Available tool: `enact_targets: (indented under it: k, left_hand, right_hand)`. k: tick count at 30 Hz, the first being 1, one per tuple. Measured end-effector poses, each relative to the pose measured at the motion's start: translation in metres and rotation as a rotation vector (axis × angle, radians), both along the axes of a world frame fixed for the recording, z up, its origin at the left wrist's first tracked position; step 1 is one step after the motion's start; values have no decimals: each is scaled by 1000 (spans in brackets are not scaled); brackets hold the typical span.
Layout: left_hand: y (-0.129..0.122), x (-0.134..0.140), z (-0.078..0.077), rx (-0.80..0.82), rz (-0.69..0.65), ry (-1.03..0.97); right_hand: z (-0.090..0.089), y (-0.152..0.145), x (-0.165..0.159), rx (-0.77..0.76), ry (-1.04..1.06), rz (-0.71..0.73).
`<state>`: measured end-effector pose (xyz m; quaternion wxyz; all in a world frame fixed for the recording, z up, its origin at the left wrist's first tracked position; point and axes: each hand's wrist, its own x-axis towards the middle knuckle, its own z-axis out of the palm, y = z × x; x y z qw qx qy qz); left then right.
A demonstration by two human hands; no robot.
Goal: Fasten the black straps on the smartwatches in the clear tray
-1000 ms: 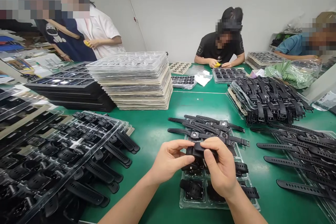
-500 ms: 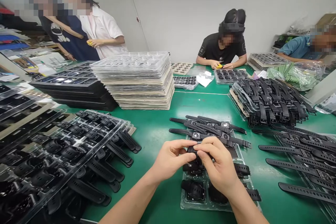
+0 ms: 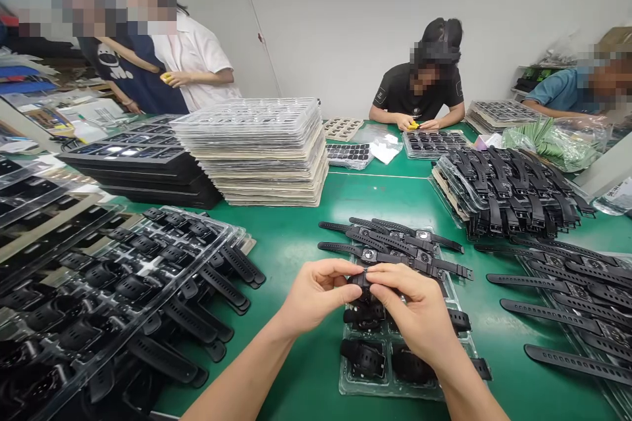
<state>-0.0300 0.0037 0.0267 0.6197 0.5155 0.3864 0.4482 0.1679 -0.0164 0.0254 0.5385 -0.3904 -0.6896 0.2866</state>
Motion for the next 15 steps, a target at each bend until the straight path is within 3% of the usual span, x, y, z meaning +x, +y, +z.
enact_targets:
  k: [6,15]
  left_hand:
    - [-1,-1,0,-5,-54,-30]
    - [1,5,2,-77,41,-128]
  right_hand:
    - [2,-2,0,25,81,19]
    - [-2,0,3,-38,-33,5]
